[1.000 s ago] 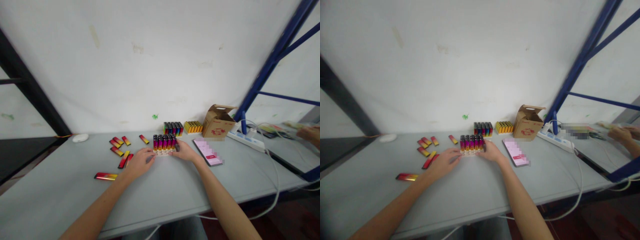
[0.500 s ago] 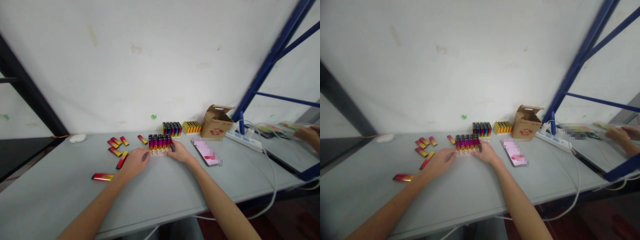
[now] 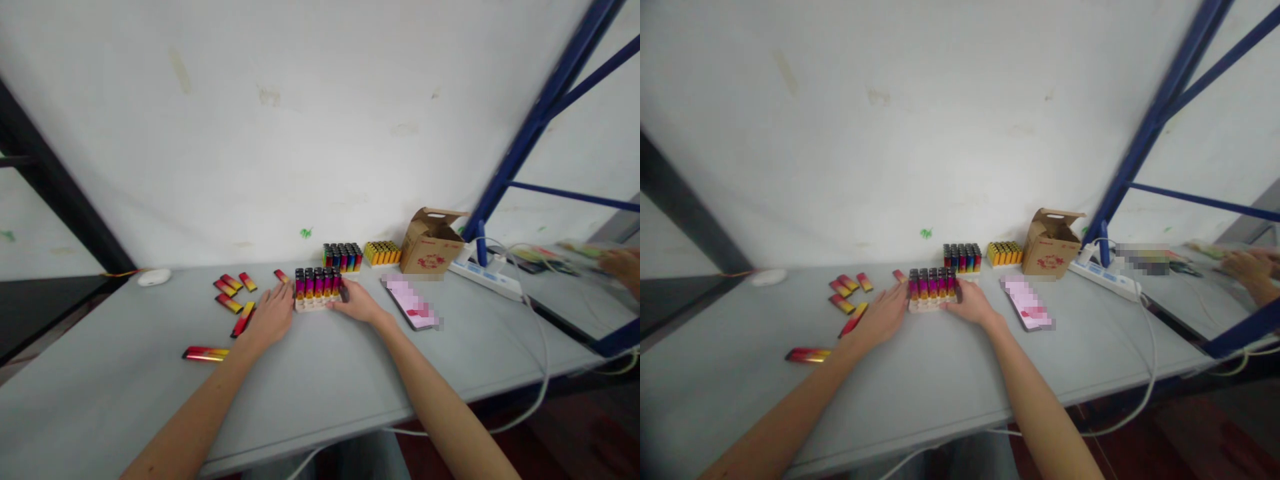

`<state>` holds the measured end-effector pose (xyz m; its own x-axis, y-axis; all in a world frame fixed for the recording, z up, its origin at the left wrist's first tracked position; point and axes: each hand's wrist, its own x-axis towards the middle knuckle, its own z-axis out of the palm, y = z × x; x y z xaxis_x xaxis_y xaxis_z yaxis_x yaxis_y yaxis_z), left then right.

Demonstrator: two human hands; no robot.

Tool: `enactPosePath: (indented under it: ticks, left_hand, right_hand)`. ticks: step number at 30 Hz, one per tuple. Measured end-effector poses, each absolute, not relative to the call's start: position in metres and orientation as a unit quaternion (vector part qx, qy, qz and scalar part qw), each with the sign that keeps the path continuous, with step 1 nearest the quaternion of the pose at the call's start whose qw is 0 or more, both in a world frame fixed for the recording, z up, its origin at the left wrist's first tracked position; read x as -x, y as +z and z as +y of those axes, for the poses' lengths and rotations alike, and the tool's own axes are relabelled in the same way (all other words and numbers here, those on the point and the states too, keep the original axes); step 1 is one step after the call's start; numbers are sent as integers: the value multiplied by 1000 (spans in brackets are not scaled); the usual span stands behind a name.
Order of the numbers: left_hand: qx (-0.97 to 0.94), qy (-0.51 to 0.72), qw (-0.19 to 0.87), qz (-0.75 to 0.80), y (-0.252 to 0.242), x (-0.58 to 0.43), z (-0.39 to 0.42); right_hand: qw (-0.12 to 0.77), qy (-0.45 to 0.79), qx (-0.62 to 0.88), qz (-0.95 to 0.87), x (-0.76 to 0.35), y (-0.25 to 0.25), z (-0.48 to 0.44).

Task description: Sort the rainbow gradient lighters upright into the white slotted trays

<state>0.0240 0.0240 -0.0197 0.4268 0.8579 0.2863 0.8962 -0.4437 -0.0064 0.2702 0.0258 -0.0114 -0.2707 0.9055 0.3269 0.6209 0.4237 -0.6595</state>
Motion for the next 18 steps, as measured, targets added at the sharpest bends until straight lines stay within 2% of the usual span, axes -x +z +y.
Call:
enactPosePath:
  ticks: [10, 18]
  left_hand:
    - [811, -111, 111, -564, 15, -21, 3]
    - [796, -116, 96, -586, 8, -14, 6]
  right_hand:
    - [337, 162, 509, -776, -268, -12, 25]
    - [344, 142, 505, -779, -260, -16, 23]
